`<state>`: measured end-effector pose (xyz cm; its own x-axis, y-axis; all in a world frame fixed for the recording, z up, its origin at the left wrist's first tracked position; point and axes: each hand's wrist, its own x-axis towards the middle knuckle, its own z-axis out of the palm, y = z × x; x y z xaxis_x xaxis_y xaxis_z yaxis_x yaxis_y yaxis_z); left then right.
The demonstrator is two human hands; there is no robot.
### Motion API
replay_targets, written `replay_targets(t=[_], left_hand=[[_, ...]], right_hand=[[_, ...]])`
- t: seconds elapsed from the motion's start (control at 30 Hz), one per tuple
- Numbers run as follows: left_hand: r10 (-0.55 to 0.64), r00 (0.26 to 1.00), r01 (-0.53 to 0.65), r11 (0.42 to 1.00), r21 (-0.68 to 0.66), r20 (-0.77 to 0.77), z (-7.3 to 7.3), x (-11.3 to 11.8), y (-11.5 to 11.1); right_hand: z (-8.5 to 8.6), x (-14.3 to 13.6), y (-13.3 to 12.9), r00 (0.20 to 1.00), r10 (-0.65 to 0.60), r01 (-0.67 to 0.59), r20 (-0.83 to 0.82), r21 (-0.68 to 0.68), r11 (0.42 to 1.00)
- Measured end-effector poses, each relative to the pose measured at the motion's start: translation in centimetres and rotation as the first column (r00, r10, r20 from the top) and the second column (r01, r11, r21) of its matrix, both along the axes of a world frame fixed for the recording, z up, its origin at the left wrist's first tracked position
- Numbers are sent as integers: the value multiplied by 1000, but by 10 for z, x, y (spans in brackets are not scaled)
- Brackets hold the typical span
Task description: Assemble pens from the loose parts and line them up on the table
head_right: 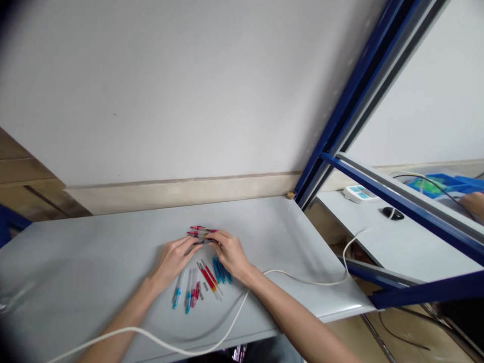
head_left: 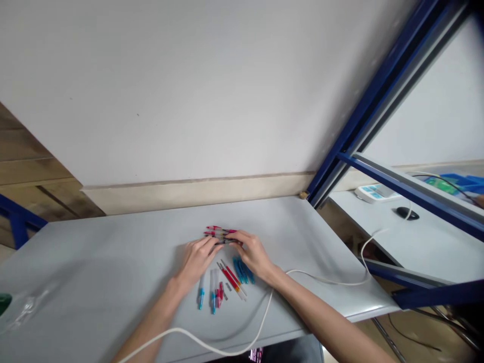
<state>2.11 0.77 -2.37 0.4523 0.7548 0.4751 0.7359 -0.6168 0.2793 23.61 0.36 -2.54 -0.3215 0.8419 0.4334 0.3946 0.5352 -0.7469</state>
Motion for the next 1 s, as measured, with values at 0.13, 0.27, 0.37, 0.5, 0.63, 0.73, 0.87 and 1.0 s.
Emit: replay_targets(t=[0.13, 0.27, 0.37, 0.5, 0.63, 0.73, 0.87, 1.0], left_hand=[[-36, 998, 35, 999, 3, 47, 3, -1, 2], [-87, 995, 85, 996, 33, 47, 2, -1, 3], [-84, 995, 83, 996, 23, 57, -1, 0, 0], [-12, 999, 14, 999, -41, 52, -4, 3, -3], [-70, 993, 78, 994, -74, 98, -1, 5, -2], [-129, 985, 134, 990, -39, 118, 0, 5, -1], [-135, 986, 134, 991, 20, 101, -3, 5, -2], [-83, 993, 75, 993, 95, 87, -2, 4, 0]], right_hand=[[1, 2, 2, 999, -24, 24, 44, 8, 1000], [6, 6, 6, 987, -16, 9, 161, 47, 999], [7, 7, 6, 981, -23, 17, 193, 30, 999], [4, 7, 4, 996, -4, 2, 88, 21, 1000], [7, 9, 3, 999, 29, -30, 22, 40, 999], [9, 10, 4, 995, 35, -37, 91, 21, 999], [8, 6, 2, 986, 25, -22, 165, -18, 1000], [5, 3, 0, 996, 18, -15, 90, -27, 1000]])
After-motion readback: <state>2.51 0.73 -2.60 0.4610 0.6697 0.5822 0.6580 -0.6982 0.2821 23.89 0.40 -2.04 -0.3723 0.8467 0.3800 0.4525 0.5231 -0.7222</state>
